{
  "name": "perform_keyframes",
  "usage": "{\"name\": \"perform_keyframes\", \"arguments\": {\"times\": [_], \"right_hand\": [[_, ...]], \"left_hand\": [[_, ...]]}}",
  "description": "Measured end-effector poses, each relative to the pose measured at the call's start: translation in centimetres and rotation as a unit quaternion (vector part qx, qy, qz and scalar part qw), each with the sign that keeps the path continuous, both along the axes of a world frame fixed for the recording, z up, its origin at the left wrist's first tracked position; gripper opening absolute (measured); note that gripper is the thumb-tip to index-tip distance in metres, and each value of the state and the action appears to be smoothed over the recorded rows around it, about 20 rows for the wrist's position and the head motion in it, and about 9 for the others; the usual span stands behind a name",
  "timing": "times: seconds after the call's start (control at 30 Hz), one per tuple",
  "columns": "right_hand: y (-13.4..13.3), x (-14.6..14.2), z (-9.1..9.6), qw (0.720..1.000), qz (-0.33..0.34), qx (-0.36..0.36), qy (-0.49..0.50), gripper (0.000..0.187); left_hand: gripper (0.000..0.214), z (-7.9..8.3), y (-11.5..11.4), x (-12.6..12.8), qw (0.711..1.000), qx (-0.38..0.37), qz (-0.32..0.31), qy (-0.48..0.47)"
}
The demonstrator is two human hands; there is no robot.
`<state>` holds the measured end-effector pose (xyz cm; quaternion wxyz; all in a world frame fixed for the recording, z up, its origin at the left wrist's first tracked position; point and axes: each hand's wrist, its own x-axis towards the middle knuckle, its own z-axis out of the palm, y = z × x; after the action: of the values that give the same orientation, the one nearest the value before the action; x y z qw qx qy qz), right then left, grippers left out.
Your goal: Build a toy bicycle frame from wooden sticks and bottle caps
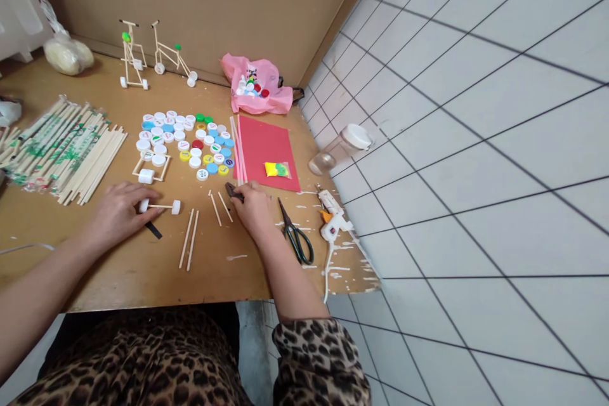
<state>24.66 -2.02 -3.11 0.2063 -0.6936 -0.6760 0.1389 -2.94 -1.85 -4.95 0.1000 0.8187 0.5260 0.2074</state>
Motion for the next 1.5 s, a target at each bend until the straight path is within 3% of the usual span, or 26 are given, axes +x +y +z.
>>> {"name": "perform_keyframes", "arguments": {"times": [0.17, 0.27, 0.33, 0.4, 0.47, 0.53, 0.6, 0.7, 0.83, 0.93, 1.07, 1.2, 1.33, 1.5], "right_hand": [[-0.3, 0.0, -1.3, 0.997, -0.003, 0.050, 0.065, 0.017], [-0.6, 0.5, -0.8, 0.989, -0.036, 0.064, 0.130, 0.016], [-1.1, 1.4, 0.4, 0.964, -0.069, 0.075, 0.244, 0.021], [-1.9, 2.5, 2.3, 0.917, -0.089, 0.085, 0.378, 0.035], [-3.2, 4.0, 4.7, 0.887, -0.082, 0.099, 0.444, 0.044], [-4.8, 5.3, 6.9, 0.879, -0.072, 0.110, 0.458, 0.050], [-6.3, 6.4, 8.3, 0.885, -0.079, 0.131, 0.440, 0.050], [-7.5, 6.8, 8.4, 0.911, -0.116, 0.112, 0.378, 0.038], [-6.9, 5.5, 6.4, 0.990, -0.119, 0.034, 0.067, 0.017], [-5.8, 3.4, 5.1, 0.997, -0.033, -0.015, -0.071, 0.034], [-4.2, -0.8, 4.3, 0.992, 0.118, -0.005, -0.033, 0.038], [-2.4, -5.6, 3.2, 0.971, 0.232, -0.029, -0.044, 0.038], [-0.6, -8.7, 1.7, 0.962, 0.261, -0.055, -0.053, 0.040], [0.2, -9.3, -0.2, 0.969, 0.241, -0.032, -0.033, 0.036]], "left_hand": [[0.011, 0.1, 0.1, 0.0, 1.000, -0.004, -0.001, 0.005], [0.012, 0.0, 0.1, 0.0, 1.000, -0.006, -0.004, 0.006], [0.012, 0.0, 0.1, -0.1, 1.000, -0.005, -0.005, 0.007], [0.012, 0.0, 0.1, -0.1, 1.000, -0.005, -0.006, 0.005], [0.012, 0.0, 0.1, -0.2, 1.000, -0.008, -0.008, -0.001], [0.013, 0.0, 0.1, -0.2, 1.000, -0.009, -0.010, -0.005], [0.013, 0.0, 0.1, -0.2, 1.000, -0.009, -0.012, -0.006], [0.015, -0.1, 0.1, -0.3, 1.000, -0.009, -0.017, -0.003], [0.018, -0.2, 0.2, -0.4, 1.000, -0.010, -0.020, -0.014], [0.018, -0.2, 0.2, -0.5, 0.999, -0.018, -0.024, -0.034], [0.017, -0.2, 0.2, -0.5, 0.997, -0.033, -0.026, -0.061], [0.016, 0.0, 0.3, -0.5, 0.996, -0.041, -0.023, -0.072], [0.025, 0.6, 0.5, -1.0, 0.996, -0.067, -0.045, -0.045], [0.032, 1.4, 0.7, -2.0, 0.994, -0.101, -0.041, -0.024]]}}
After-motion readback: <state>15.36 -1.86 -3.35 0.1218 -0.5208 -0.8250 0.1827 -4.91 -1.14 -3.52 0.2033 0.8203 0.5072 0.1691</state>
